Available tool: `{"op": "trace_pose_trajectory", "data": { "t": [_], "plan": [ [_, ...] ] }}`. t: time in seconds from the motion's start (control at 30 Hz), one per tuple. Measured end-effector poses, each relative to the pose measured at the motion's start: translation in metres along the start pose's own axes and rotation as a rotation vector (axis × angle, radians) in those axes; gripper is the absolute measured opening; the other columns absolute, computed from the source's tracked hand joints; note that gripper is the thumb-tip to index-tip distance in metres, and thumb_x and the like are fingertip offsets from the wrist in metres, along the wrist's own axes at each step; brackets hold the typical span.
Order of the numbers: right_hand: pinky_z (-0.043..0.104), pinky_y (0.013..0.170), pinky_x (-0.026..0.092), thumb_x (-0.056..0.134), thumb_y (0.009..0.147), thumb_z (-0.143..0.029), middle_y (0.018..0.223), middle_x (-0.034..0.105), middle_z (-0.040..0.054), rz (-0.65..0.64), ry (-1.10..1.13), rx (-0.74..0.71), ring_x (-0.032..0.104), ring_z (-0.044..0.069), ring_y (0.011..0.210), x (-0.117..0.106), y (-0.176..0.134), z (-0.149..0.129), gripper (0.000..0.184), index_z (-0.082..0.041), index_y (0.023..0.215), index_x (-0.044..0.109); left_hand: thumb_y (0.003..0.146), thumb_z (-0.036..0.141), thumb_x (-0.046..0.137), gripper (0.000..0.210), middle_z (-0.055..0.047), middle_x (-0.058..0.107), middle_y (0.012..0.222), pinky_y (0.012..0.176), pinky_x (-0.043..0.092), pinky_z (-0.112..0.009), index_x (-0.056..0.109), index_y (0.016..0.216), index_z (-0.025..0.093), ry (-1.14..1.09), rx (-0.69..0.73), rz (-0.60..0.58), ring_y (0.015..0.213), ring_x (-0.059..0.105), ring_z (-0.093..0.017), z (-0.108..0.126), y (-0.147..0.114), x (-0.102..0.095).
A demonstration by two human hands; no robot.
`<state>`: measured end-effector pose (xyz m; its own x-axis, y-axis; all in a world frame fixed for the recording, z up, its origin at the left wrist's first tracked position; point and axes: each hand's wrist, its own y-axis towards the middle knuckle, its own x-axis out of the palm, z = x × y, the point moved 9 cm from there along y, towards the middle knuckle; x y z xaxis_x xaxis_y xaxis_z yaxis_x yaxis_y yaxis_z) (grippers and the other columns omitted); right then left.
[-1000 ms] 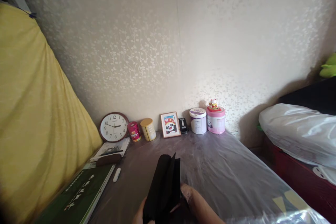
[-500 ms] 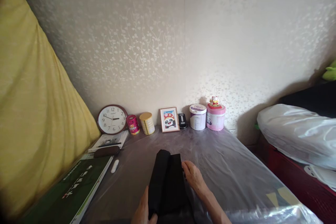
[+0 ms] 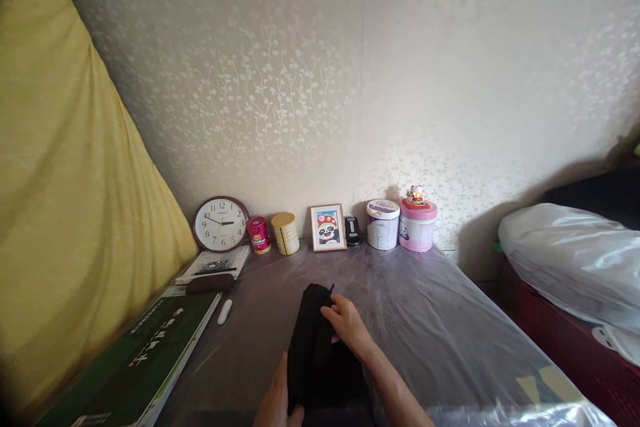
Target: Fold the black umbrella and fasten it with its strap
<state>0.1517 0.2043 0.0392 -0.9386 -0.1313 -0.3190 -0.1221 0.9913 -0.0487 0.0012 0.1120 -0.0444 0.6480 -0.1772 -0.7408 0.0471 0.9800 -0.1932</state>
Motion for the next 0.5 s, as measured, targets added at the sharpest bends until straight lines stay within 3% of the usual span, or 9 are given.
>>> {"op": "trace_pose_trajectory", "data": {
  "t": [0.13,0.3,0.37,0.5],
  "plan": [
    [0.018,0.041,0.044,0.051,0.078,-0.024,0.059,0.051,-0.0058,0.013,0.066,0.022,0.055,0.01,0.051,0.032,0.015,-0.004,0.024,-0.015,0.1,0.054,0.059,0.004,0.048,0.091,-0.014,0.021,0.148,0.102,0.03,-0.021,0.008,0.14,0.007,-0.003,-0.074,-0.016,0.131,0.034,-0.019,-0.002,-0.001,0.001],
    [0.019,0.042,0.047,0.048,0.08,-0.022,0.075,0.065,0.0006,-0.081,-0.027,0.057,0.062,0.011,0.05,0.065,0.026,0.01,0.027,-0.013,0.106,0.049,0.059,0.002,0.047,0.089,-0.022,0.022,0.146,0.097,0.036,-0.023,0.007,0.138,-0.002,0.035,-0.064,-0.041,0.123,0.045,-0.022,0.004,0.0,0.002],
    [0.018,0.043,0.045,0.045,0.081,-0.021,0.074,0.068,0.0017,-0.127,-0.08,0.046,0.063,0.011,0.05,0.073,0.027,0.012,0.025,-0.013,0.104,0.048,0.06,0.003,0.047,0.088,-0.023,0.023,0.145,0.094,0.038,-0.024,0.008,0.138,-0.003,0.046,-0.081,-0.049,0.12,0.048,-0.023,0.003,0.001,0.002],
    [0.017,0.047,0.043,0.041,0.083,-0.022,0.069,0.071,0.0008,-0.191,-0.209,-0.051,0.064,0.01,0.054,0.081,0.023,0.001,0.015,-0.016,0.091,0.053,0.063,0.008,0.048,0.075,-0.022,0.035,0.14,0.094,0.037,-0.027,0.026,0.134,-0.001,0.088,-0.172,-0.078,0.118,0.049,-0.025,-0.006,-0.002,0.002]
  ]
}}
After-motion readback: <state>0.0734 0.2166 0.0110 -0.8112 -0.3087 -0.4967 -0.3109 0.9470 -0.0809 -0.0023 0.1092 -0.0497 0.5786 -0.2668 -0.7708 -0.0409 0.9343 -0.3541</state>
